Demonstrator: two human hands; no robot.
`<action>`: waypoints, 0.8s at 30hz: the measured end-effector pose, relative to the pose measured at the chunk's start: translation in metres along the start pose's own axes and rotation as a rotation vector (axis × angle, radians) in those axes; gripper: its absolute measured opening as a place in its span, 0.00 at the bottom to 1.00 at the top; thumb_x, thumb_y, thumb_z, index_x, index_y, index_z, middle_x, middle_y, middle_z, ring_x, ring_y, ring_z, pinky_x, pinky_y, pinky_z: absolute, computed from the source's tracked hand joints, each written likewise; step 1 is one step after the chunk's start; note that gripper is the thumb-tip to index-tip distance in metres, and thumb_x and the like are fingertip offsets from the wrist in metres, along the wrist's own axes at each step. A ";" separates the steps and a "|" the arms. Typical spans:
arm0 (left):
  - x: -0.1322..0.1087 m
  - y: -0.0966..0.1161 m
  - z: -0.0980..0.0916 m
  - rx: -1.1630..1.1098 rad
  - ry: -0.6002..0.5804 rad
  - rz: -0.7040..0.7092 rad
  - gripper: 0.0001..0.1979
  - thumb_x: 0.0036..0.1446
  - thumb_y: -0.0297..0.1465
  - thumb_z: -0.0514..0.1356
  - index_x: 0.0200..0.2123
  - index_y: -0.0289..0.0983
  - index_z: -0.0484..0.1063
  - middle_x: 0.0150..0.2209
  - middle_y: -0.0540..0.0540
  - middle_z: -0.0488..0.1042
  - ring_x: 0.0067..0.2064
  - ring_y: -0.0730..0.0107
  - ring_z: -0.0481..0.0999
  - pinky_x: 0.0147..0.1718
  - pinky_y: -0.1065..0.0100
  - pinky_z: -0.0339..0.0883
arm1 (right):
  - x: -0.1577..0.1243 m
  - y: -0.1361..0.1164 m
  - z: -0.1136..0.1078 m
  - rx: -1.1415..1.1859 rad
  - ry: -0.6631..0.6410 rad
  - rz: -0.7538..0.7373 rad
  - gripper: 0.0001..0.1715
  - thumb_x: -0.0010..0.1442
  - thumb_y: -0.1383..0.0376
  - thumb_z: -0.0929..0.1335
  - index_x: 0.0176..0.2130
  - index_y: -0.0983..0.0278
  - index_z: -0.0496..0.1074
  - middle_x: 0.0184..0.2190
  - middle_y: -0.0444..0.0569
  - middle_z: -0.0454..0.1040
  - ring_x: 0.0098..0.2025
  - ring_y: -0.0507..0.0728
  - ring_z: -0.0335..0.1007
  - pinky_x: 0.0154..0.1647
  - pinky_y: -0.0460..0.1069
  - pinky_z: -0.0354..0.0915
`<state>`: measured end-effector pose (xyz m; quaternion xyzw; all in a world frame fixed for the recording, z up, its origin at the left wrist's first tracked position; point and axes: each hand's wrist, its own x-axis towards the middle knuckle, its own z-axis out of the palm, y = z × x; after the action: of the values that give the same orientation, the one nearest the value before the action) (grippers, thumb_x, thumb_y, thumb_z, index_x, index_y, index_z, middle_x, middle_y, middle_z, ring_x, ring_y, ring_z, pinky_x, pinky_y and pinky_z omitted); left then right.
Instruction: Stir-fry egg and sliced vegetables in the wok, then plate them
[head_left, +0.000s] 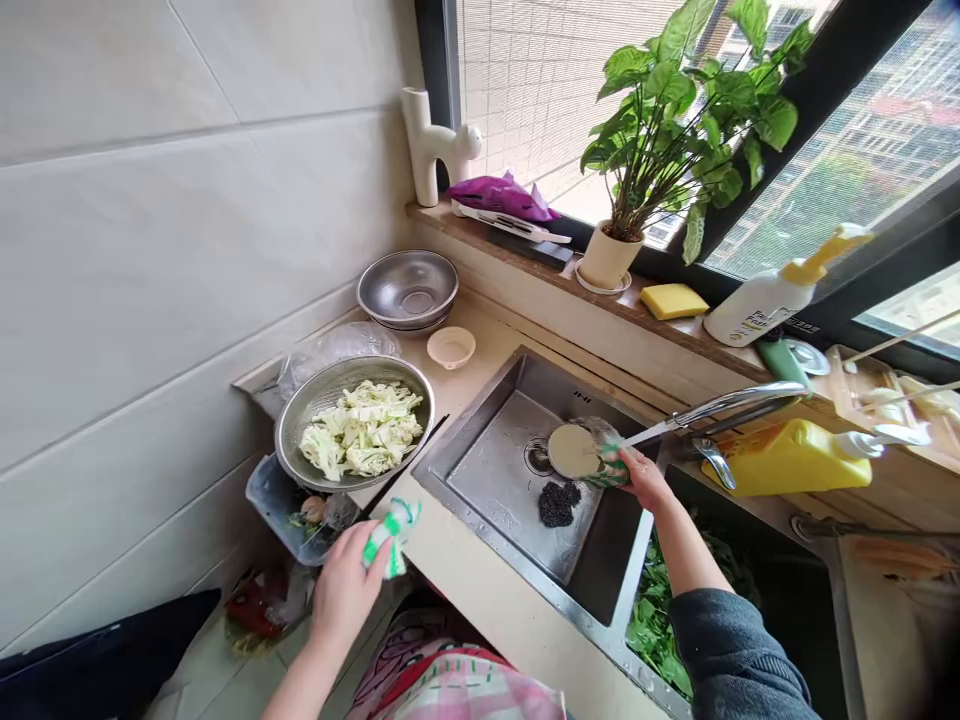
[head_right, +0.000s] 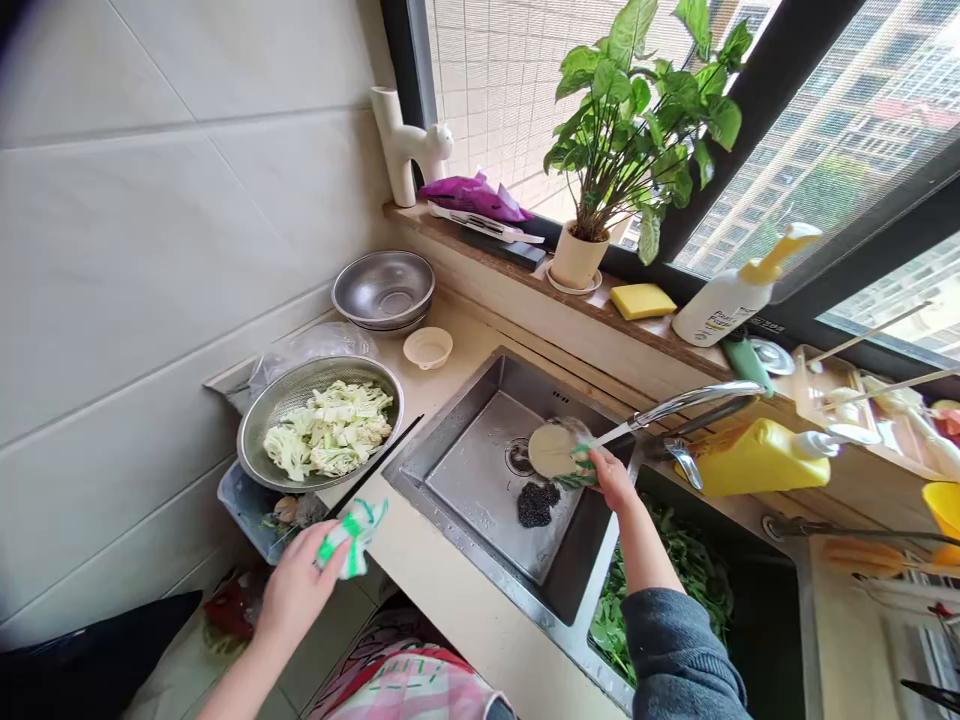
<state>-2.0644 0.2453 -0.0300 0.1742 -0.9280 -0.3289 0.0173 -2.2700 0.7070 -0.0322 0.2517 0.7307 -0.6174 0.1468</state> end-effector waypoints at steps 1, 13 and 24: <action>0.001 0.005 0.015 0.004 0.009 0.033 0.20 0.57 0.42 0.52 0.45 0.35 0.72 0.46 0.37 0.74 0.49 0.52 0.72 0.50 0.56 0.65 | -0.002 -0.001 -0.003 0.026 -0.019 0.008 0.17 0.49 0.54 0.71 0.33 0.62 0.69 0.30 0.50 0.77 0.32 0.59 0.74 0.29 0.52 0.70; -0.018 0.121 0.097 -0.188 -0.914 0.230 0.16 0.37 0.39 0.69 0.33 0.42 0.78 0.33 0.45 0.73 0.38 0.54 0.70 0.39 0.60 0.61 | -0.016 -0.018 0.011 0.155 -0.203 -0.004 0.22 0.39 0.65 0.75 0.37 0.60 0.70 0.33 0.45 0.77 0.32 0.56 0.73 0.30 0.49 0.70; 0.102 0.253 0.204 -1.003 -0.851 -0.259 0.28 0.46 0.57 0.57 0.25 0.35 0.72 0.22 0.45 0.73 0.29 0.62 0.73 0.33 0.61 0.66 | -0.037 -0.033 0.017 0.261 -0.447 -0.022 0.24 0.40 0.63 0.76 0.40 0.63 0.73 0.33 0.50 0.76 0.30 0.57 0.72 0.28 0.52 0.71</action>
<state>-2.2692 0.5171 -0.0427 0.1101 -0.5602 -0.7599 -0.3107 -2.2589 0.6795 0.0115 0.1180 0.5968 -0.7484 0.2641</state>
